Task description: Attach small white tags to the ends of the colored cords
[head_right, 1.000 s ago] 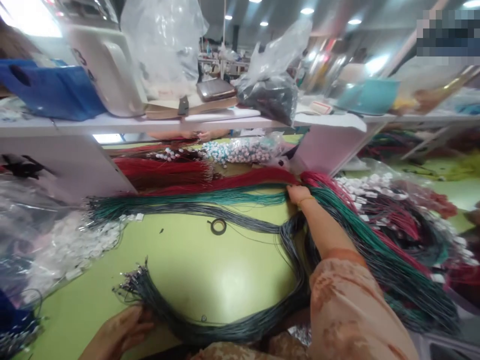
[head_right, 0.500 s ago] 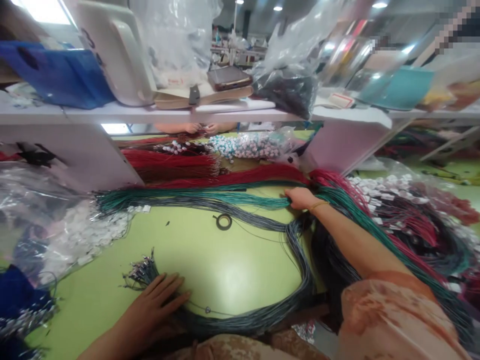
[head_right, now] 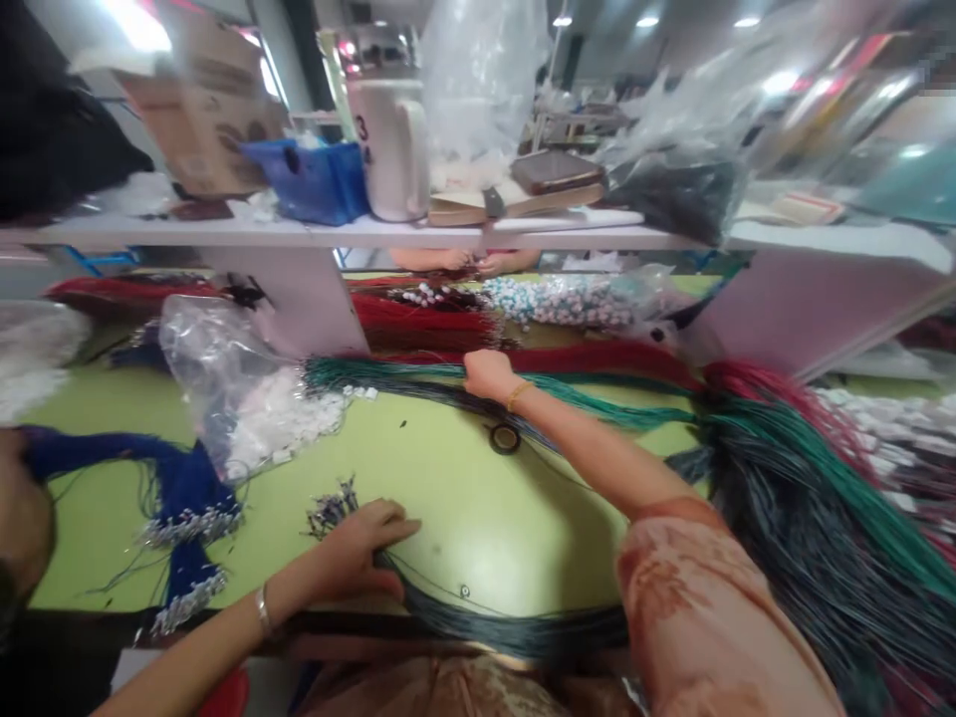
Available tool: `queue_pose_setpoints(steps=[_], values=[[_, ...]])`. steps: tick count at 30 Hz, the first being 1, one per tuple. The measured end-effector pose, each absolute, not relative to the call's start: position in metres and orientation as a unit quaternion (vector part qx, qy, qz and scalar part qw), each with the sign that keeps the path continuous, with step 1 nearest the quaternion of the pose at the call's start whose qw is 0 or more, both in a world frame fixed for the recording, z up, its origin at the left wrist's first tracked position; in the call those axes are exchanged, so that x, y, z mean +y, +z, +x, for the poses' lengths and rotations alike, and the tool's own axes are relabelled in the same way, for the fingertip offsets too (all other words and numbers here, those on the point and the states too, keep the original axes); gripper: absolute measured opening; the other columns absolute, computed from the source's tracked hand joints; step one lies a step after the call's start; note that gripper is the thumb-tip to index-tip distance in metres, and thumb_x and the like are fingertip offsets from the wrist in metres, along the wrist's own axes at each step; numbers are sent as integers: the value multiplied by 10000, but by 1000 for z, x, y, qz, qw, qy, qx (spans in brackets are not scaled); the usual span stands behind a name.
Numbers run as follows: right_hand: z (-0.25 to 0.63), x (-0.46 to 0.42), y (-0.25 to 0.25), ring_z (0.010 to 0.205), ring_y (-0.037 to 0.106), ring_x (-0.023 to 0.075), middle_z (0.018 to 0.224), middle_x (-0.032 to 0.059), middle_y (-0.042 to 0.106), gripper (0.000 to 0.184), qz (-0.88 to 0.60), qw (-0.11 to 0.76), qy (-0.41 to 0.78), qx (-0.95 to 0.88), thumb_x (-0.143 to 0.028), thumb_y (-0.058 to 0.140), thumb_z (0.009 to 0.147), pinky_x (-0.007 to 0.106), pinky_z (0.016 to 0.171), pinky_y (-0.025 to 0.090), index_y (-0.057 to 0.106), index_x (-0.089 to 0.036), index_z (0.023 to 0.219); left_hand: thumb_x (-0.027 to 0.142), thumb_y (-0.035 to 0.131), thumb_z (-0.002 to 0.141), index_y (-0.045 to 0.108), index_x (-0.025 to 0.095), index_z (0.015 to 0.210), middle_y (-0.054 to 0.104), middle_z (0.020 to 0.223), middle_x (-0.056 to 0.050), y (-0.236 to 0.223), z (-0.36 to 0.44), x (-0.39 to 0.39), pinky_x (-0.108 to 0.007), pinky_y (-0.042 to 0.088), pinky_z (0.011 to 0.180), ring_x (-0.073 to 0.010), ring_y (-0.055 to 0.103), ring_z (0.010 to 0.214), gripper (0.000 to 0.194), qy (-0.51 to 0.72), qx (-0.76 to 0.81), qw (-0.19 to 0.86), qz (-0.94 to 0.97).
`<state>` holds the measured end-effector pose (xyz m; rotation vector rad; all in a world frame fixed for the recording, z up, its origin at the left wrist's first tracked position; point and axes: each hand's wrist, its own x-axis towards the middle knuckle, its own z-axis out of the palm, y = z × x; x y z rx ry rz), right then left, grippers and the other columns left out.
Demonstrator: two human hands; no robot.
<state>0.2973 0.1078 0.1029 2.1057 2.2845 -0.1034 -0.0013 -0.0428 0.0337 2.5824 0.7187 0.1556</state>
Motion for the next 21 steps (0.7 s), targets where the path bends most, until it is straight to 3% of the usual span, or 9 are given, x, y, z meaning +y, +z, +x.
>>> queue_pose_setpoints(steps=[3, 5, 7, 11, 15, 21], values=[[247, 134, 111, 979, 635, 275, 1041, 209, 686, 251, 660, -18, -88, 746, -221, 629, 740, 309, 840, 452, 675, -81, 943, 604, 592, 787, 537, 208, 1323, 557, 1262, -148, 47, 9, -20, -410, 425, 1000, -265, 515, 1163, 669, 118, 292, 246, 917], [224, 149, 117, 874, 653, 244, 929, 191, 705, 205, 651, -41, -144, 745, -218, 636, 735, 285, 782, 463, 672, -71, 873, 581, 545, 830, 525, 174, 1332, 525, 1330, -177, 47, 19, 5, -442, 399, 1046, -283, 487, 1224, 647, 151, 327, 212, 909], [210, 161, 123, 684, 639, 194, 722, 139, 690, 150, 650, -72, -209, 727, -217, 628, 746, 261, 671, 460, 651, -72, 779, 543, 509, 865, 510, 127, 1338, 492, 1378, -193, 43, 29, 35, -443, 360, 1091, -293, 446, 1284, 631, 175, 352, 162, 905], [203, 176, 133, 404, 455, 95, 405, 2, 506, 198, 628, -142, -344, 683, -219, 626, 760, 219, 469, 364, 554, -120, 604, 458, 481, 898, 447, 68, 1380, 417, 1461, -203, 32, 47, 100, -457, 257, 1152, -316, 302, 1403, 622, 191, 414, 68, 888], [209, 178, 147, 371, 372, 55, 401, -54, 439, 268, 585, -180, -419, 670, -236, 647, 765, 192, 397, 300, 455, -162, 592, 489, 445, 901, 371, 23, 1423, 327, 1517, -216, 24, 53, 151, -454, 171, 1176, -321, 193, 1448, 704, 162, 419, 15, 893], [233, 149, 189, 374, 242, 29, 439, -104, 331, 379, 474, -257, -521, 662, -374, 702, 767, 172, 359, 177, 396, -186, 647, 572, 420, 882, 366, 29, 1433, 344, 1505, -226, -1, 40, 187, -510, 138, 1163, -358, 176, 1446, 776, 145, 516, 6, 844]])
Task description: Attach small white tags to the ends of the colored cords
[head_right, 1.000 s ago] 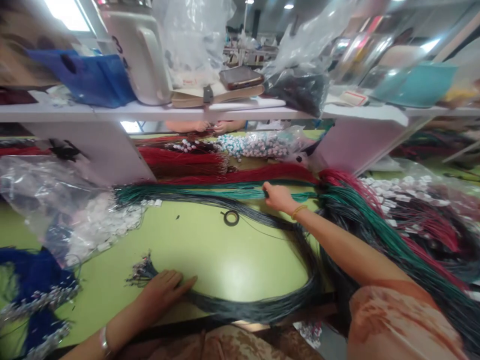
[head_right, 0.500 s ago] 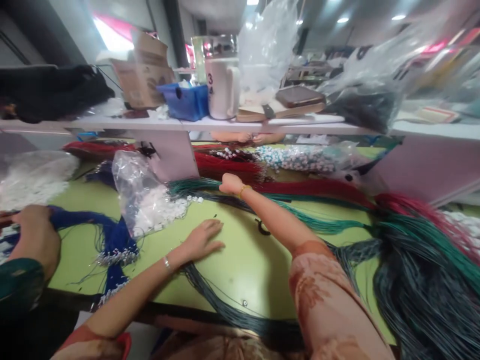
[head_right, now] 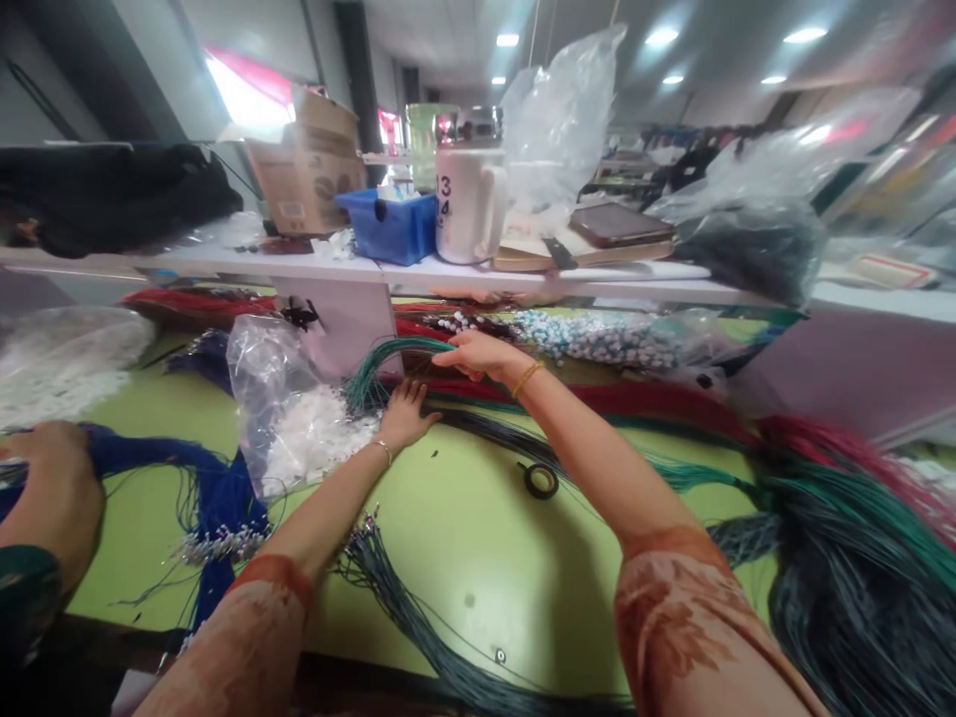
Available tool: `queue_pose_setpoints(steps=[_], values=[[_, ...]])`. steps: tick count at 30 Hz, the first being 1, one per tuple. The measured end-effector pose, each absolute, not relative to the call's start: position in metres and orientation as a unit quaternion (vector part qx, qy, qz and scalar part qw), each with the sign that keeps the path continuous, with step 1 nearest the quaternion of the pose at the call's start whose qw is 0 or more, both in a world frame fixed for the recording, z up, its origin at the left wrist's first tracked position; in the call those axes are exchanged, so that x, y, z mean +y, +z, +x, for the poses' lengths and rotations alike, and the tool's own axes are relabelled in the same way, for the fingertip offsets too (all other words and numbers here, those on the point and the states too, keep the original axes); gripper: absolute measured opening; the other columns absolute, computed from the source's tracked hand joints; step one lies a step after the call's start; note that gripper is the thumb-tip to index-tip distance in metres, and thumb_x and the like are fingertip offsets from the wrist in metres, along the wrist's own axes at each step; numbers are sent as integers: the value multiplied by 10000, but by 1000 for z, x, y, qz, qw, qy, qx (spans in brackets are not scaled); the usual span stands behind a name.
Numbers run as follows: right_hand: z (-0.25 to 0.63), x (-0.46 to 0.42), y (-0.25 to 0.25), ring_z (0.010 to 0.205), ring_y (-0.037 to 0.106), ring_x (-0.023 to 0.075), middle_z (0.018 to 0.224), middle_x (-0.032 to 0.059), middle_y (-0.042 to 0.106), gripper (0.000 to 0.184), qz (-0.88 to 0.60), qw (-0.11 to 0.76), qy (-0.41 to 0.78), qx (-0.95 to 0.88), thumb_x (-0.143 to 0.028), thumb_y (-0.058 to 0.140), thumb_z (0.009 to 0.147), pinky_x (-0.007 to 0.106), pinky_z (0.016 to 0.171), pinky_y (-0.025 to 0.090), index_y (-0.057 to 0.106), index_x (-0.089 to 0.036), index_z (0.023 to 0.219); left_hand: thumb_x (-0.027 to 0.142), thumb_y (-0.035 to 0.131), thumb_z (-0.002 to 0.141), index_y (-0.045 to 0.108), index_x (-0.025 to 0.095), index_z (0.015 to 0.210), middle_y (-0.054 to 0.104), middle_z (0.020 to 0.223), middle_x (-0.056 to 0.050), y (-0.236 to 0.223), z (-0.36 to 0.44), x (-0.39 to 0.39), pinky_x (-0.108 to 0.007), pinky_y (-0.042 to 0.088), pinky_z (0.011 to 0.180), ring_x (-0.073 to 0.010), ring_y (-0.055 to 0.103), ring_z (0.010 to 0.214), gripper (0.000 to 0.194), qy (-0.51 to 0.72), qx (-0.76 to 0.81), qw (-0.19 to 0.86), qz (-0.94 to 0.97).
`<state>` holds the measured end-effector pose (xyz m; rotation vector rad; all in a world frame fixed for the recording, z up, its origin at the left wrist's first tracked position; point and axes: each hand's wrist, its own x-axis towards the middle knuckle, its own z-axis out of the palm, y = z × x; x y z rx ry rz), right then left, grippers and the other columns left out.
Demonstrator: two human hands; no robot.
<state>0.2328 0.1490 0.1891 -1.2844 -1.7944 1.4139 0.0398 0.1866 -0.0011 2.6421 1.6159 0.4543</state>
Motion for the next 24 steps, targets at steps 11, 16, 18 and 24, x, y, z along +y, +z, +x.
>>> queue_pose_setpoints(steps=[11, 16, 18, 24], values=[[259, 102, 220, 394, 197, 45, 484, -95, 279, 447, -449, 434, 489, -609, -515, 657, 786, 198, 363, 138, 346, -213, 678, 358, 437, 927, 651, 109, 1100, 661, 1107, -197, 51, 32, 96, -460, 394, 967, -347, 503, 1225, 371, 200, 414, -126, 879], [239, 62, 213, 491, 284, 68, 550, -58, 351, 453, -447, 408, 369, -706, -589, 555, 840, 215, 436, 212, 398, -192, 688, 420, 560, 864, 566, 228, 1255, 561, 1323, -154, 113, 37, 64, -485, 333, 1050, -319, 443, 1303, 435, 374, 386, -159, 828], [236, 37, 213, 551, 313, 77, 600, -41, 381, 449, -440, 380, 316, -750, -584, 524, 863, 218, 481, 244, 414, -182, 695, 388, 602, 827, 510, 195, 1326, 518, 1371, -171, 142, 33, 76, -502, 322, 1059, -335, 423, 1315, 542, 410, 436, -131, 791], [259, -21, 197, 651, 389, 107, 738, -5, 470, 355, -398, 255, 296, -830, -512, 429, 940, 234, 594, 338, 485, -172, 855, 209, 532, 791, 656, 166, 1110, 719, 886, -56, 191, 3, 102, -288, 472, 763, -180, 642, 814, 345, 265, 389, 46, 881]])
